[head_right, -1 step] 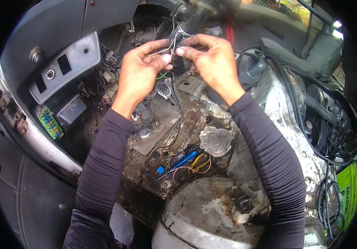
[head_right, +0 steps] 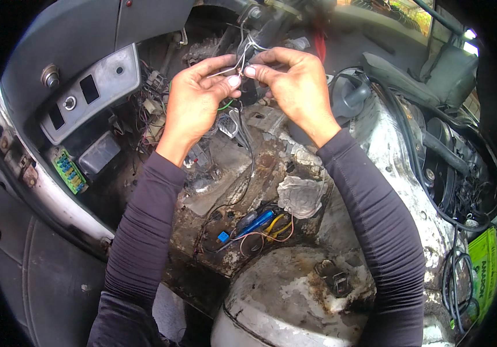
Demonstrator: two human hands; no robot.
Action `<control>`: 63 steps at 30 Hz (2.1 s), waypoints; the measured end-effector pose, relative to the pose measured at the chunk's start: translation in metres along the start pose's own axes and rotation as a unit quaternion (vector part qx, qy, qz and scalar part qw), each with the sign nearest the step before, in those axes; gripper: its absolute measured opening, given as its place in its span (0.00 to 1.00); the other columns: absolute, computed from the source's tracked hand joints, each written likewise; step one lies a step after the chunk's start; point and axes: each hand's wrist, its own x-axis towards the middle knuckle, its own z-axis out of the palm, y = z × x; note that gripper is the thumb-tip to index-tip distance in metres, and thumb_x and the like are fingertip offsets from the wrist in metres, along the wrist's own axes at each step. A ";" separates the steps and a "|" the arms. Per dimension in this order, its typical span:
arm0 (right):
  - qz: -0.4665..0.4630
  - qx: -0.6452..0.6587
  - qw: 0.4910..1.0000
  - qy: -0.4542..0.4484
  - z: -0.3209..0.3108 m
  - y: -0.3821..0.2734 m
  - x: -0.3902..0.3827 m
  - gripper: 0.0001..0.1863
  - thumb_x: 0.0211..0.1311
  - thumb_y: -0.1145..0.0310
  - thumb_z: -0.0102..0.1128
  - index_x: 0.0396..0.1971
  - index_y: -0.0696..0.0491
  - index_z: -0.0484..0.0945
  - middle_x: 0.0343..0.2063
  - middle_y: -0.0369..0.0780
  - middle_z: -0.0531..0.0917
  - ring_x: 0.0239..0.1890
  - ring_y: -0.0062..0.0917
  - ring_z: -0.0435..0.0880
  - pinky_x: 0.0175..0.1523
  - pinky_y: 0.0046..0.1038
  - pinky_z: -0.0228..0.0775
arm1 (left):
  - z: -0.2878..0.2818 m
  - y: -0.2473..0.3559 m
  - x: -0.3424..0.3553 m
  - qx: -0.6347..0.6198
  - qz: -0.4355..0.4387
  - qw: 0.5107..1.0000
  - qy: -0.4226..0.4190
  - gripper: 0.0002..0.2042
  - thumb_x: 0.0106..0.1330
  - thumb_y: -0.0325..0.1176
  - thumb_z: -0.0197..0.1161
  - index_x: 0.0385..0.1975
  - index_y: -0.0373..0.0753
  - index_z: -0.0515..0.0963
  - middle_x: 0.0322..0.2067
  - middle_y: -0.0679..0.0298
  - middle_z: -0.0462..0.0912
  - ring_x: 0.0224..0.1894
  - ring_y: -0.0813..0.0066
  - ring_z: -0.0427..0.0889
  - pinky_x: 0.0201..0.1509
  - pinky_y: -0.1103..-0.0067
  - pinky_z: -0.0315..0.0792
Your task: The person works on the vehicle's under-dash wiring, stripping wire ends with a yellow-handled tool and twisting wires together by hand. They handle multiple wire bundles and connectors while reaching into the confined space beneath the dashboard.
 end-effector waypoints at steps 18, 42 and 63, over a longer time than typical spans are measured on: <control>0.005 -0.014 0.995 -0.096 -0.009 0.002 0.006 0.13 0.59 0.71 0.76 0.42 0.58 0.86 0.34 0.36 0.89 0.33 0.15 0.85 0.41 0.25 0.78 | 0.018 -0.018 0.000 0.064 0.079 0.989 0.103 0.05 0.66 0.20 0.68 0.39 0.28 0.86 0.37 0.59 0.83 0.29 0.76 0.84 0.33 0.79 0.78; -0.025 0.038 0.998 -0.048 0.017 0.004 -0.032 0.10 0.66 0.82 0.57 0.44 0.62 0.83 0.36 0.38 0.87 0.38 0.19 0.87 0.46 0.25 0.81 | 0.002 -0.016 -0.010 0.051 0.056 0.997 0.018 0.14 0.71 0.20 0.65 0.54 0.26 0.82 0.44 0.57 0.88 0.43 0.75 0.87 0.50 0.78 0.82; -0.168 -0.233 0.957 0.043 0.023 0.008 -0.026 0.07 0.63 0.72 0.69 0.37 0.59 0.83 0.32 0.45 0.84 0.32 0.41 0.85 0.38 0.36 0.76 | 0.005 -0.004 0.006 0.031 0.040 0.997 0.058 0.09 0.67 0.18 0.67 0.46 0.26 0.85 0.40 0.59 0.87 0.34 0.75 0.89 0.33 0.81 0.83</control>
